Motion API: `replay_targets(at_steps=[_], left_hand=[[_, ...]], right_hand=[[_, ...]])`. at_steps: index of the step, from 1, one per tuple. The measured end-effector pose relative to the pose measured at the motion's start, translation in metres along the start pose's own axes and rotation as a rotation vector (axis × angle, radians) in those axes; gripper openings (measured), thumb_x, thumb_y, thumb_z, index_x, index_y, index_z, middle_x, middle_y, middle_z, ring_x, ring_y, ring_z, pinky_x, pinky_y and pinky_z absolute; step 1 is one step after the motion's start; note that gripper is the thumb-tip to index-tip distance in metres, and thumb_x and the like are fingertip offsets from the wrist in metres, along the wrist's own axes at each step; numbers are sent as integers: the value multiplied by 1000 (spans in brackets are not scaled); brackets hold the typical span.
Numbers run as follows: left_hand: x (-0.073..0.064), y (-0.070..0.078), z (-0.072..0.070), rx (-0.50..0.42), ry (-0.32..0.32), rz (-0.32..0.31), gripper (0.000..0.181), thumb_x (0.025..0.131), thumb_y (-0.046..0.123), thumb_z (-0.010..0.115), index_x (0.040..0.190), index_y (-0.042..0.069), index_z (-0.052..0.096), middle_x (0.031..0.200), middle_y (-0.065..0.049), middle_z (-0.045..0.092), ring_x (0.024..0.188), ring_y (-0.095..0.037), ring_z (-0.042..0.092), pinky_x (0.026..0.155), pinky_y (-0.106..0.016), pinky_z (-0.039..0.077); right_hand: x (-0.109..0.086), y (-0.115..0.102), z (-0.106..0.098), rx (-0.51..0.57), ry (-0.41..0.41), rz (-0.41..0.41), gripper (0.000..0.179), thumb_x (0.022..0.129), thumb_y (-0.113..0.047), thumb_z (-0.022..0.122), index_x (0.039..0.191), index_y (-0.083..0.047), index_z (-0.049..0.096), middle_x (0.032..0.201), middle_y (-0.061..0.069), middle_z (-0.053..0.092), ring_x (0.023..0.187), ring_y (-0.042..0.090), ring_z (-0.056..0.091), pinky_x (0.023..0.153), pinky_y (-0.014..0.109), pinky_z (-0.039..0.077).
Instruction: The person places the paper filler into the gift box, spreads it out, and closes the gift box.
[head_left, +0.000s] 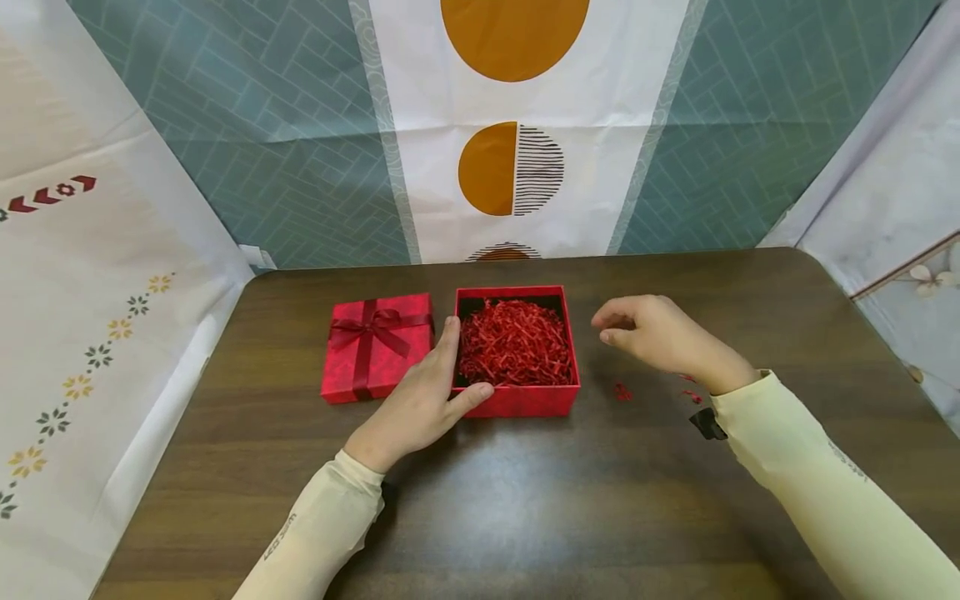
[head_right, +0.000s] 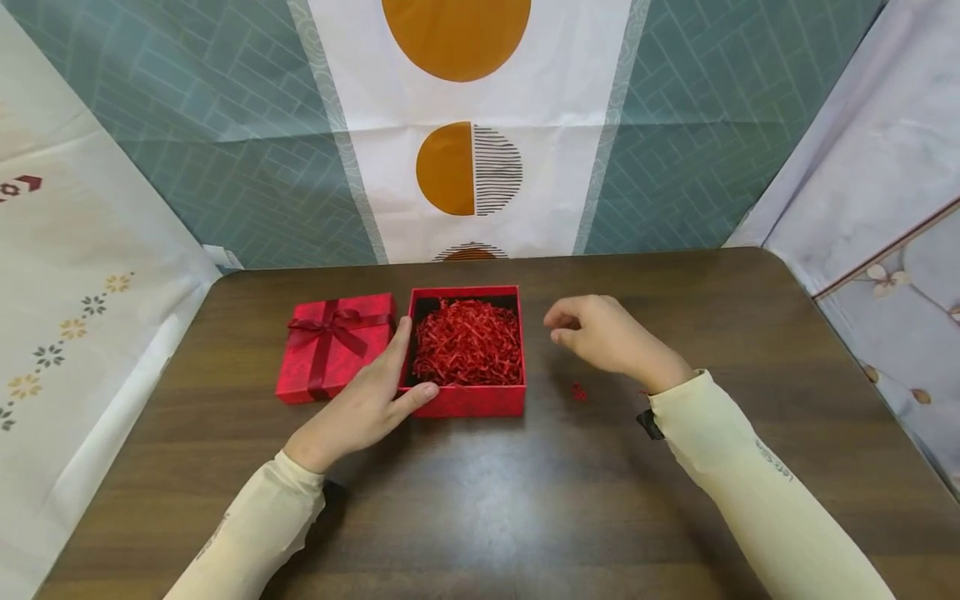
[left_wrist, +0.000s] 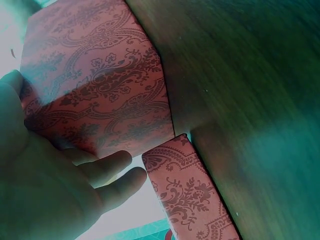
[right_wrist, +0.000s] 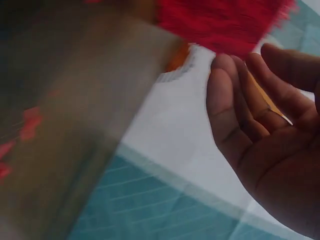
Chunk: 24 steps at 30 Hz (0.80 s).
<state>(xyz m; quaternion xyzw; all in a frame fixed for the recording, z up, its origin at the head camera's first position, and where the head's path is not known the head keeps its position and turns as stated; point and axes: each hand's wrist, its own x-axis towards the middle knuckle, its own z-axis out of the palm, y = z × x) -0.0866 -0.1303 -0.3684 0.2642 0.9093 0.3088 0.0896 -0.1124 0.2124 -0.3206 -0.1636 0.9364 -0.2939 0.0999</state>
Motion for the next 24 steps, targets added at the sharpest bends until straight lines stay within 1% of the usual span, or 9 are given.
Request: replay_targets(at_steps=[4,7,9,12,16,19,22,24], left_hand=[[0,-1,0,-5,2,-1,100,98,68,44,162,7,-3,168,-9,-3,151,-29,13,116,-57,22],[0,-1,0,-7,1,4,100,98,68,44,162,7,-3,168,-11,-2,151,-30,13,116,-56,22],[0,-1,0,-8,2,-3,100,98,68,45,162,8,-3,169,-11,-1,152,-28,12,117,-55,22],[1,0,1,-3,6,4,100,99,65,47,162,6,-2,169,-12,0,151,-29,13,117,-55,22],[0,-1,1,-2,12,8,100,99,64,49,162,6,-2,168,-11,-1,151,-30,14,117,-55,22],[1,-1,1,-9,9,9,100,98,64,49,162,7,-3,168,-10,-2,151,-30,13,117,-54,22],[1,0,0,-11,10,16,100,99,64,49,162,7,-4,168,-13,-1,151,-31,13,117,-55,22],[1,0,-1,-13,7,13,100,99,64,48,162,7,-4,168,-13,-1,151,-31,13,117,-55,22]], right_hand=[[-14,25,20,-96,-96,2,25,92,-6,74,115,2,69,100,9,71,93,27,66,80,49,54],[-25,36,33,-157,-118,-4,25,88,-8,79,109,1,70,92,4,66,84,24,63,76,47,53],[-31,37,40,-187,-101,-15,25,85,-10,81,105,0,70,88,1,61,80,21,60,74,45,52],[-39,37,49,-234,-40,-60,21,83,-9,83,98,-4,69,87,0,60,77,19,58,72,43,51],[-43,30,57,-325,33,-139,18,81,-3,83,88,-8,67,85,-1,60,75,19,59,67,39,52],[-46,26,62,-387,80,-193,25,80,5,80,78,-11,61,77,-4,55,67,17,56,59,36,50],[-47,24,67,-420,113,-249,35,80,12,75,70,-13,53,69,-5,47,60,13,46,51,32,42],[-45,25,69,-434,120,-279,40,80,15,71,67,-14,46,66,-5,43,58,12,39,50,30,38]])
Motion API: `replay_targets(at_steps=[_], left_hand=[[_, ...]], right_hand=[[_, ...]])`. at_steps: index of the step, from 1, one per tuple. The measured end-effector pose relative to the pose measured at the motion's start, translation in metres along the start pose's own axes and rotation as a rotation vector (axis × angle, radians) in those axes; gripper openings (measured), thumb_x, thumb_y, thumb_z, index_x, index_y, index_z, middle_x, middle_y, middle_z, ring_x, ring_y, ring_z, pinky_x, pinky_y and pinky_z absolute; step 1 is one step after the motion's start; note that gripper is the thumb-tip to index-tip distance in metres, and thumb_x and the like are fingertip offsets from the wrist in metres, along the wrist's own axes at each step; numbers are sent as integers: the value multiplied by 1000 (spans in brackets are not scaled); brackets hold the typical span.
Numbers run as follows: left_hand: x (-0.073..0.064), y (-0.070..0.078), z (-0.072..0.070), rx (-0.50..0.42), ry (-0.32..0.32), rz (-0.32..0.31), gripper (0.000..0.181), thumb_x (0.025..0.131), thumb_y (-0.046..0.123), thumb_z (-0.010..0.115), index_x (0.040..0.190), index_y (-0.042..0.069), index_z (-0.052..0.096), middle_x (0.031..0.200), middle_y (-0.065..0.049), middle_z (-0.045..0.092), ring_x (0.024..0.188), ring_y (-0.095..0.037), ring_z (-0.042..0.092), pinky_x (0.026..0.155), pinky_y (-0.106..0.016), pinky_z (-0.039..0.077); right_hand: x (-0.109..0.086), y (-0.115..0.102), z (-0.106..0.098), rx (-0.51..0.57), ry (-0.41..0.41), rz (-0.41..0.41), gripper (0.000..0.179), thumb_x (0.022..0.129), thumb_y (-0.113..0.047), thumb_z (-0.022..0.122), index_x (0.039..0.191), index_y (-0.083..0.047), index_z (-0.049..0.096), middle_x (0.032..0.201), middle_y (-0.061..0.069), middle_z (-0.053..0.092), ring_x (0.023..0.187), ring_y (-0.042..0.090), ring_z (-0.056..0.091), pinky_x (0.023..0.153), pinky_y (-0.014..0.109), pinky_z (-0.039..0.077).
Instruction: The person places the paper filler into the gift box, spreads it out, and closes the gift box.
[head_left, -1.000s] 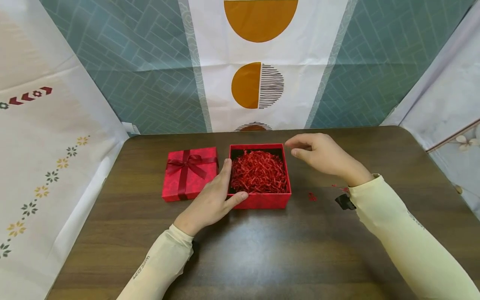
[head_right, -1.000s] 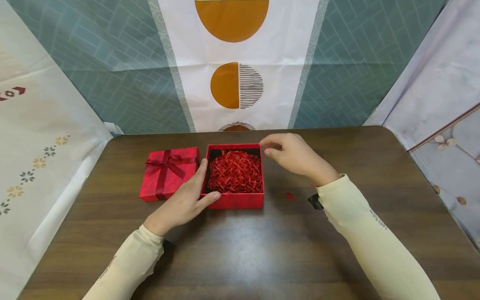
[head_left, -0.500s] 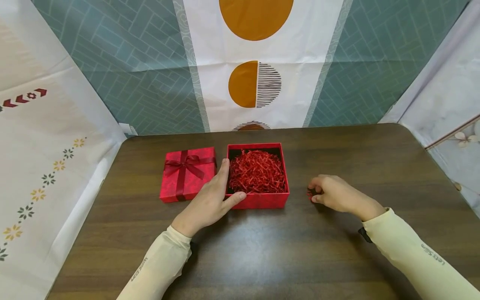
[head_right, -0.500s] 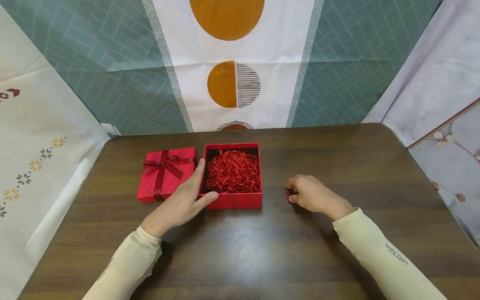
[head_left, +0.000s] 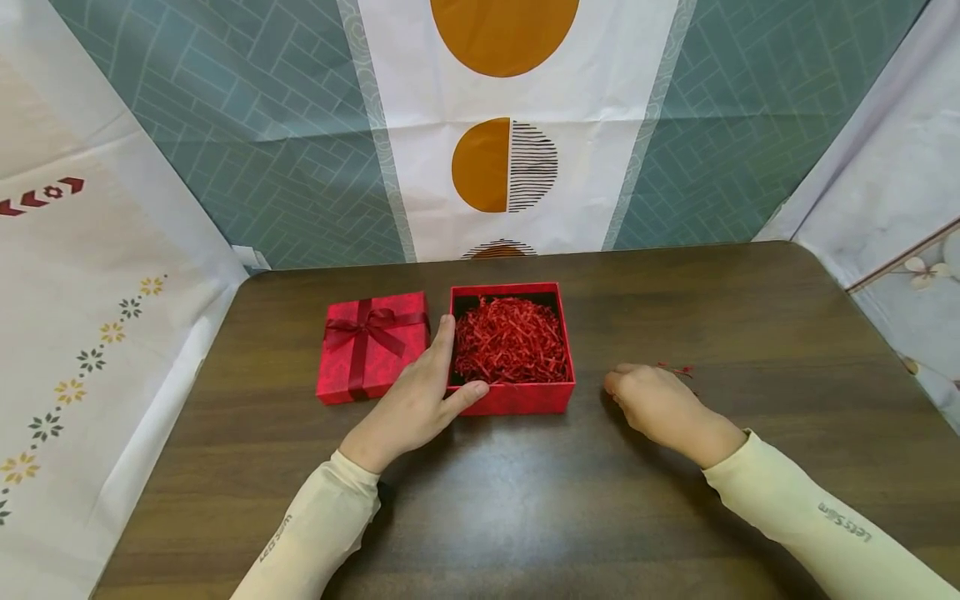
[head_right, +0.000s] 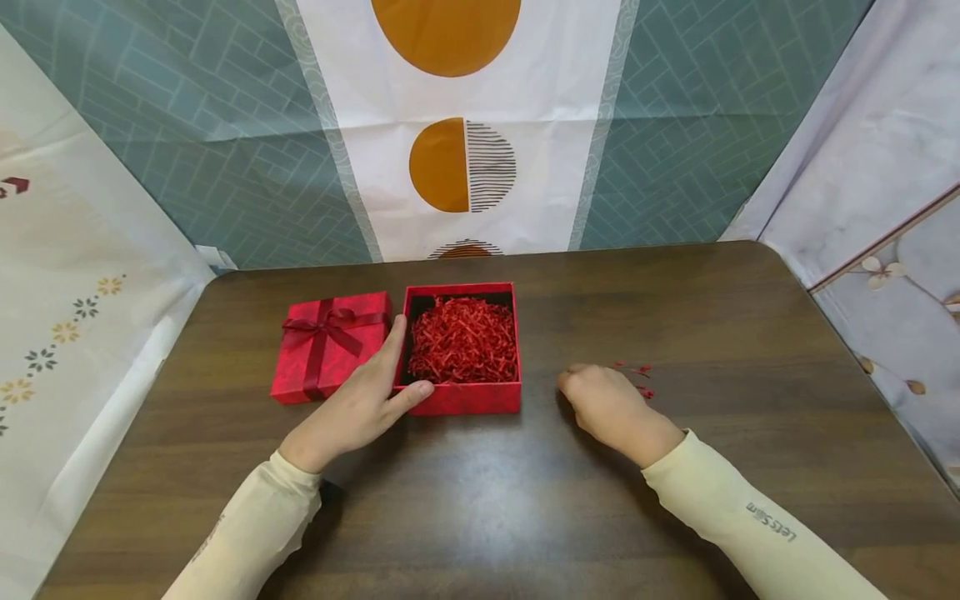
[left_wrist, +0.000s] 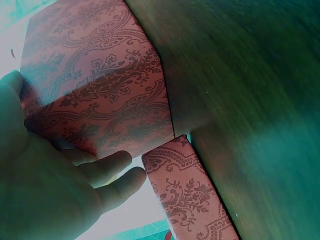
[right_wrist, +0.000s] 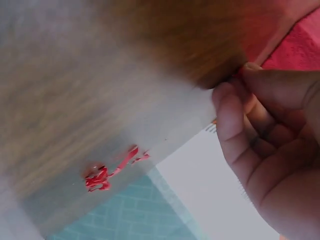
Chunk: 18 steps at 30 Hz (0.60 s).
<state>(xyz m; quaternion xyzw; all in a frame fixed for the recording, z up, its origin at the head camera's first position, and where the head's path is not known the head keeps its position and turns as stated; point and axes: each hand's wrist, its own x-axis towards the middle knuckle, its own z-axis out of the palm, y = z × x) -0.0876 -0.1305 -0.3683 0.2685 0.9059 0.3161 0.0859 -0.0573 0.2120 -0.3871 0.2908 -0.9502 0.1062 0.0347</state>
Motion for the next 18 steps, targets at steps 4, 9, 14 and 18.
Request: replay_targets(at_steps=[4,9,14,18], left_hand=[[-1,0,-1,4,-2,-8,99,99,64,46,162,6,-3,168,-12,-1,151,-30,13,117,-54,22],[-2,0,-1,-4,-9,-13,100,99,65,47,162,8,-5,168,-10,-3,151,-30,13,117,-55,21],[-1,0,0,-7,-7,-16,99,99,66,46,162,8,-5,169,-9,-3,152,-27,12,118,-52,21],[-1,0,1,-11,-8,-17,99,99,65,46,162,8,-4,169,-10,-3,152,-26,11,118,-49,21]], right_hand=[[8,9,1,8,1,-34,40,80,19,66,67,-13,45,65,-3,43,59,12,39,51,31,38],[32,19,-13,110,83,-24,31,77,20,65,72,-9,55,70,-2,50,64,15,46,58,35,45],[67,8,-42,259,207,23,18,86,12,70,83,-6,66,79,2,63,69,18,54,65,39,49],[93,-2,-61,352,204,110,7,93,1,71,91,-5,71,88,5,69,73,20,57,69,39,48]])
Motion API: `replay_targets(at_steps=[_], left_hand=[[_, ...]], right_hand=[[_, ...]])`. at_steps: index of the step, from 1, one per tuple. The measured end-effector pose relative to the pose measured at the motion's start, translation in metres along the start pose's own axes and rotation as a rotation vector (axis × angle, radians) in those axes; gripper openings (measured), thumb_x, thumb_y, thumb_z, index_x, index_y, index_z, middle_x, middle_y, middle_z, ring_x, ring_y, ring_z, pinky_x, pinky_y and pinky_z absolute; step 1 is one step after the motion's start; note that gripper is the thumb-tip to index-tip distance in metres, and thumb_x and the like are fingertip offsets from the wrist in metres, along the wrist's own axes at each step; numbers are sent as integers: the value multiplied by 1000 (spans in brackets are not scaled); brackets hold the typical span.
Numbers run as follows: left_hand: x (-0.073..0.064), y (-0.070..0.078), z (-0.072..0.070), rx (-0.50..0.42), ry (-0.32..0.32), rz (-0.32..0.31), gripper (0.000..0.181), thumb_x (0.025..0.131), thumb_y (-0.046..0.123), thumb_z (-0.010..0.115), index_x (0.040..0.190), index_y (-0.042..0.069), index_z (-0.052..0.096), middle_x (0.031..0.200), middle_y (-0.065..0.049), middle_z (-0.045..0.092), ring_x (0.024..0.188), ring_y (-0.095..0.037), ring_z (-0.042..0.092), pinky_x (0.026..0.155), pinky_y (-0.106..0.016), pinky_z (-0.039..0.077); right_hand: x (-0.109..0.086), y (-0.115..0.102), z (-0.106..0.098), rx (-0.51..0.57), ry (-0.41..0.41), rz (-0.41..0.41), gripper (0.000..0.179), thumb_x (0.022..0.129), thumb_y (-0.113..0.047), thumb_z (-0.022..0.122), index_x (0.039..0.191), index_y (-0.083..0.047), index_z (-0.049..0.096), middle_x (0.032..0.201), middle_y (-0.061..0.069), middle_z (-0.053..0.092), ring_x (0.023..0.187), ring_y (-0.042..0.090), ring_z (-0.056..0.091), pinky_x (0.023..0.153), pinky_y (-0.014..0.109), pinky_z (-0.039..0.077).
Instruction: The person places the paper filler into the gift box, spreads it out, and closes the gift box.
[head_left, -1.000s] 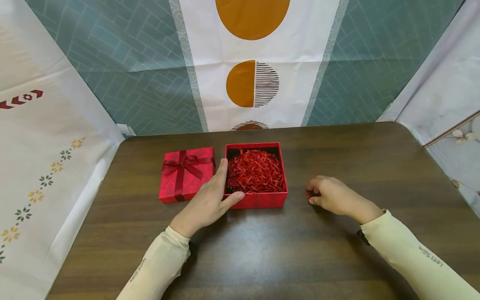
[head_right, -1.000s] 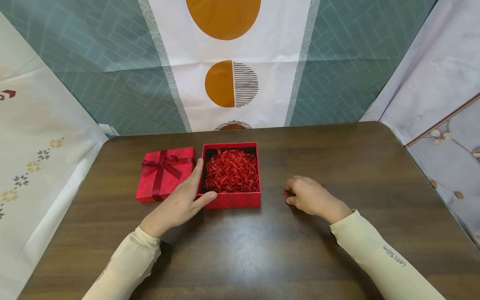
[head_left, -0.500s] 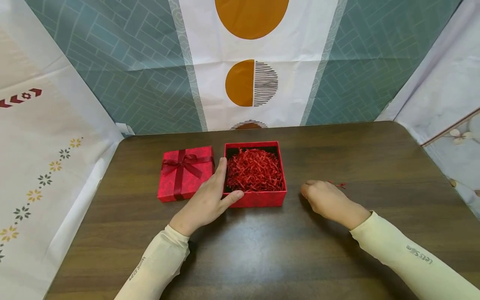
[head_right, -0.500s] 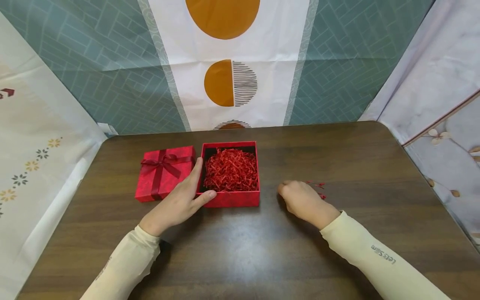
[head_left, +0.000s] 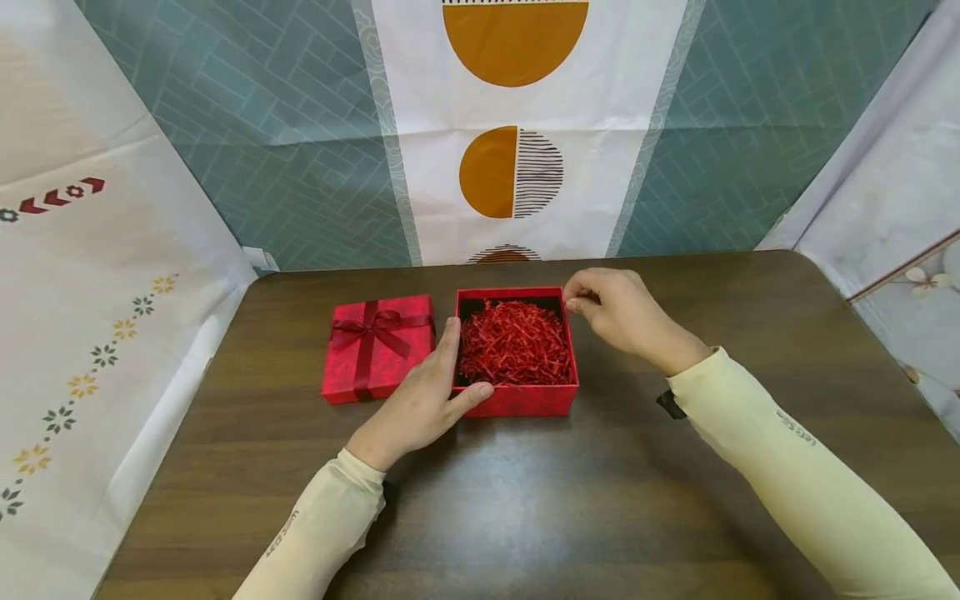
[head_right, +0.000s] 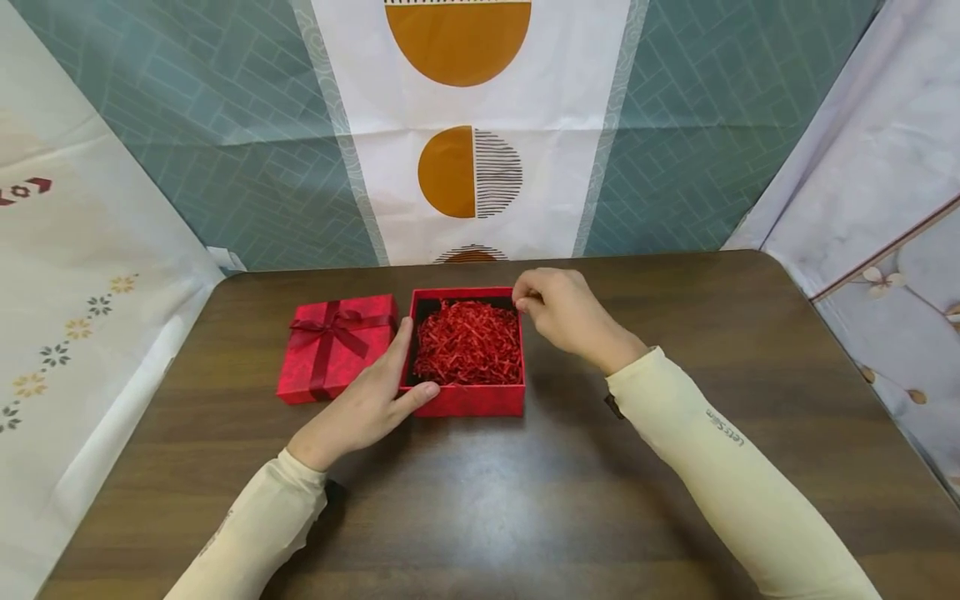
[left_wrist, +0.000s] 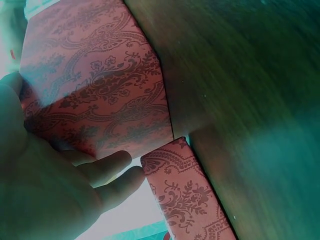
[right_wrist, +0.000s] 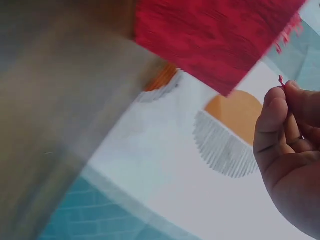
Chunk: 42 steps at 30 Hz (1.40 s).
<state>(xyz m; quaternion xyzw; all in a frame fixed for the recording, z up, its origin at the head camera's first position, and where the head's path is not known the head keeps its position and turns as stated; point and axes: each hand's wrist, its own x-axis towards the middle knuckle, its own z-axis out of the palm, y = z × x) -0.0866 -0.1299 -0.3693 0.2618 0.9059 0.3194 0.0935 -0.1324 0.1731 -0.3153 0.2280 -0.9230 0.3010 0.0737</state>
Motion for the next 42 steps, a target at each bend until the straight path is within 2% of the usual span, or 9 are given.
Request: replay_targets(at_steps=[4,8,15,22,30,33,38,40,42], left_hand=[[0,1,2,-12,-11,-4,100,98,67,46,162,8,-5,169,-9,-3,152,-25,10,118,-48,21],[1,1,1,-18,-17,-9,101,97,69,45,162,10,-6,169,-8,-4,152,-23,9,119,-45,20],[-1,0,-1,-22,-6,-7,101,97,68,45,162,9,-5,169,-7,-5,152,-22,9,119,-45,20],[-2,0,-1,-14,6,3,99,99,64,48,162,10,-6,168,-10,-3,152,-26,12,118,-46,22],[1,0,1,-5,-9,-11,100,98,68,45,162,10,-6,169,-7,-4,152,-23,10,118,-47,21],[1,1,2,-6,-4,-6,100,98,67,46,162,8,-4,169,-7,-4,152,-24,10,118,-48,21],[2,1,1,-3,6,15,99,99,65,47,162,9,-5,168,-8,-3,152,-26,11,118,-47,21],[2,0,1,-3,7,14,99,99,65,47,162,10,-6,168,-10,-2,152,-26,11,118,-47,21],[1,-1,0,-8,7,6,99,99,65,48,162,10,-6,169,-10,-2,152,-26,11,118,-48,22]], right_hand=[[18,-8,-2,25,-54,84,11,98,-1,63,101,-2,74,95,9,72,73,22,56,66,38,46],[23,-10,-1,20,-83,118,16,100,0,60,107,-1,74,97,11,73,71,22,54,63,36,44],[19,-8,-7,1,-36,117,4,98,-11,68,96,-8,70,77,3,64,65,21,50,62,37,41],[12,-2,-14,58,-42,120,7,99,-10,67,99,-7,73,84,3,69,66,20,60,61,37,49],[8,3,-17,78,-46,129,8,98,-4,66,102,-8,71,88,3,70,66,20,62,61,37,50],[2,8,-20,66,-31,158,3,97,-10,70,95,-10,67,81,3,66,65,20,59,60,36,47],[-22,30,-37,-11,-17,190,22,97,-25,72,82,-14,60,65,1,53,60,19,49,55,33,39],[-35,44,-44,-58,-31,189,22,97,-25,71,81,-14,62,64,0,53,59,18,49,55,33,39],[-47,57,-48,-105,-64,189,15,98,-20,70,86,-12,68,71,0,60,64,19,54,59,35,44]])
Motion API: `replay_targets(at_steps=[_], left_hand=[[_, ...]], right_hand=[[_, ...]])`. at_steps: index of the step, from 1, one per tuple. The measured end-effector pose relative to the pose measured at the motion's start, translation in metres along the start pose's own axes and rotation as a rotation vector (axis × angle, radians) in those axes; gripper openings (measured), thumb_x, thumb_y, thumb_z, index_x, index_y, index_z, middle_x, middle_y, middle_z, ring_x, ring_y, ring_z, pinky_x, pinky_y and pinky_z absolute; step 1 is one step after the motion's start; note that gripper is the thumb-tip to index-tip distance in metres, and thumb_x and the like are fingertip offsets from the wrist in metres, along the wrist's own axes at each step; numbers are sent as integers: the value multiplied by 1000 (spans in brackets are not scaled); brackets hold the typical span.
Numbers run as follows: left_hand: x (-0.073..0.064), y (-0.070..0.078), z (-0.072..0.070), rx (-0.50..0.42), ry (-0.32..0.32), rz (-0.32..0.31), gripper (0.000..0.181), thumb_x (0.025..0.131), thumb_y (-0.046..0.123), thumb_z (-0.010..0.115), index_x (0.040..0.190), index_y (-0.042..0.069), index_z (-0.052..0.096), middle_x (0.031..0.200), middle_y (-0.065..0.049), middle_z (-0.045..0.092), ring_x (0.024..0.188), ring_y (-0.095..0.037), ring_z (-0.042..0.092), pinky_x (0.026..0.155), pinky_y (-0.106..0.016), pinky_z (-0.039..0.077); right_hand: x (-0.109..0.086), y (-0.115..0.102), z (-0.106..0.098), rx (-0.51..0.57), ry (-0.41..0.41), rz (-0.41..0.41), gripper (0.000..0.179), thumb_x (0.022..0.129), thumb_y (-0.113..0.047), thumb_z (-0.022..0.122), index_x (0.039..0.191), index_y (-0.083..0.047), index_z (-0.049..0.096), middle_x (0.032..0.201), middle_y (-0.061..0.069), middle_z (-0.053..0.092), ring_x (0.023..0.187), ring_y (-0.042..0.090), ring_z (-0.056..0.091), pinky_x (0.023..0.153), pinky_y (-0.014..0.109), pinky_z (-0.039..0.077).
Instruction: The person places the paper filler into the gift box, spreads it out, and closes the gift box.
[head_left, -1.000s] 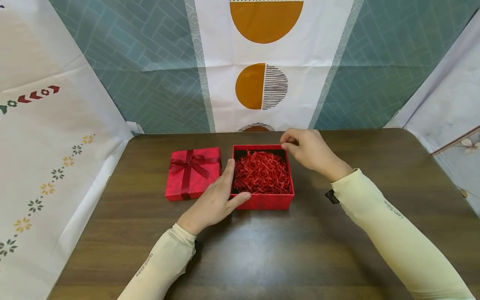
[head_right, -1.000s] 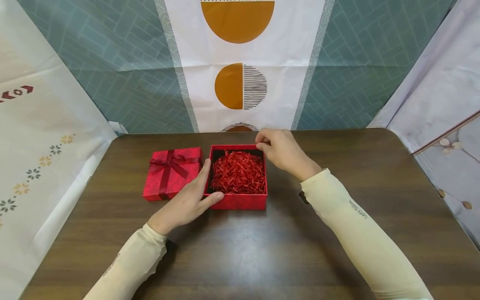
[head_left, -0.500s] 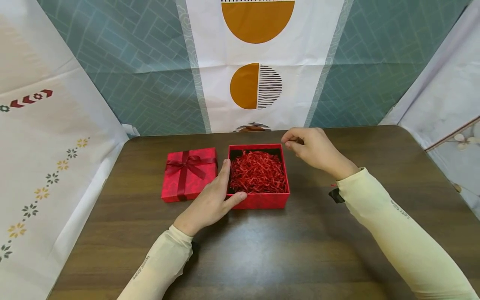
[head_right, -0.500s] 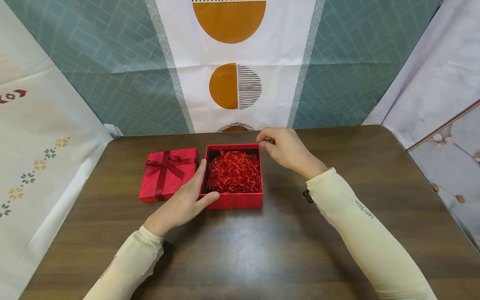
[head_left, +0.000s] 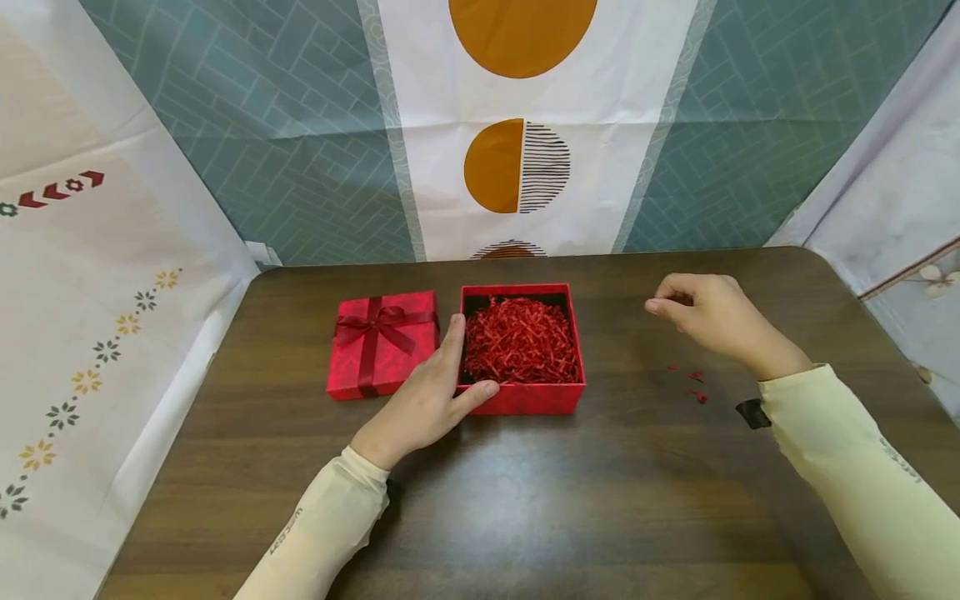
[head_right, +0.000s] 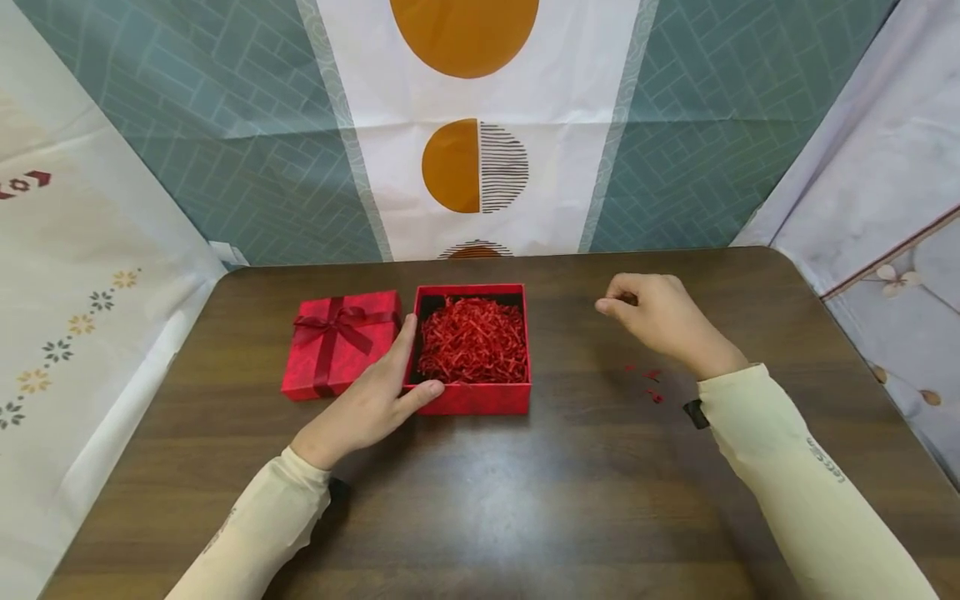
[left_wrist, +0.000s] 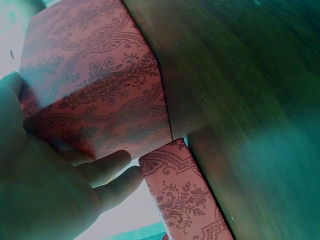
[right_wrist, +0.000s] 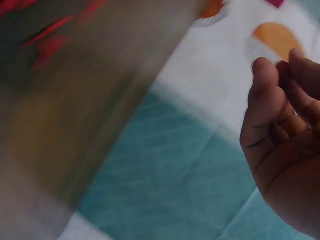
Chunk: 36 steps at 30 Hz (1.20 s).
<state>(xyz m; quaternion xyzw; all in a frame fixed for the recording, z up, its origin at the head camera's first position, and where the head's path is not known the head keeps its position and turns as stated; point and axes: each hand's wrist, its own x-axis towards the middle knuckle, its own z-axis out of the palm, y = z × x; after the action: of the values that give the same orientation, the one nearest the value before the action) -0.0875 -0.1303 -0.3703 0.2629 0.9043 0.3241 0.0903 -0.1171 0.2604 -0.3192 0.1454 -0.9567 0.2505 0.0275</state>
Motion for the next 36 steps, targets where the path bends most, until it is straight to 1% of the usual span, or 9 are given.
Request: replay_targets(at_steps=[2,5,8,11,15,21,26,31,36], left_hand=[[0,0,0,-4,-2,-12,100,99,65,48,162,10,-5,169,-9,-2,152,-26,11,118,-48,22],[-2,-1,1,-11,-8,-33,101,98,64,50,162,9,-5,169,-7,-3,152,-26,11,118,-48,21],[-3,-1,2,-15,-16,-46,101,98,64,50,162,8,-4,169,-8,-2,152,-25,11,118,-47,21],[-3,-1,3,-15,-19,-52,102,97,66,49,162,8,-5,169,-7,-2,152,-25,10,118,-47,21],[-3,-1,3,-10,-11,-45,102,98,66,49,162,8,-5,168,-7,-2,152,-25,11,118,-48,22],[-2,2,2,-8,-9,-38,101,98,64,49,162,8,-6,168,-7,-3,152,-26,11,118,-48,23],[-1,3,2,-8,-13,-31,102,98,64,49,161,8,-7,168,-7,-4,152,-26,10,117,-48,23],[0,4,1,2,-9,-25,101,98,64,48,161,8,-7,168,-7,-3,152,-27,11,117,-49,23],[2,6,1,1,-11,-30,102,98,65,49,162,9,-7,168,-7,-3,151,-28,12,117,-49,24]], right_hand=[[-11,16,1,-29,-50,-2,6,98,-12,68,97,-7,72,82,3,68,73,21,61,64,40,50],[-27,35,10,-71,-153,-34,23,95,0,66,118,1,71,108,15,71,87,26,65,73,45,52],[-43,46,23,-101,-256,-75,40,93,8,62,133,7,62,130,27,62,105,38,65,80,49,53],[-58,52,33,-135,-313,-106,49,88,15,58,137,9,57,143,30,50,124,49,53,92,57,49],[-73,53,36,-184,-327,-138,55,83,18,54,138,9,57,147,28,47,134,51,42,99,61,42],[-90,57,30,-218,-325,-136,55,86,13,56,140,6,55,150,26,44,136,48,41,93,54,49],[-104,55,30,-224,-320,-105,53,87,12,57,140,8,55,149,30,42,134,48,43,92,54,50],[-115,43,31,-209,-311,-88,51,88,12,58,139,13,52,147,35,41,133,49,43,98,59,44],[-121,35,31,-126,-304,-37,53,90,12,56,143,12,49,148,34,41,135,49,42,99,59,44]])
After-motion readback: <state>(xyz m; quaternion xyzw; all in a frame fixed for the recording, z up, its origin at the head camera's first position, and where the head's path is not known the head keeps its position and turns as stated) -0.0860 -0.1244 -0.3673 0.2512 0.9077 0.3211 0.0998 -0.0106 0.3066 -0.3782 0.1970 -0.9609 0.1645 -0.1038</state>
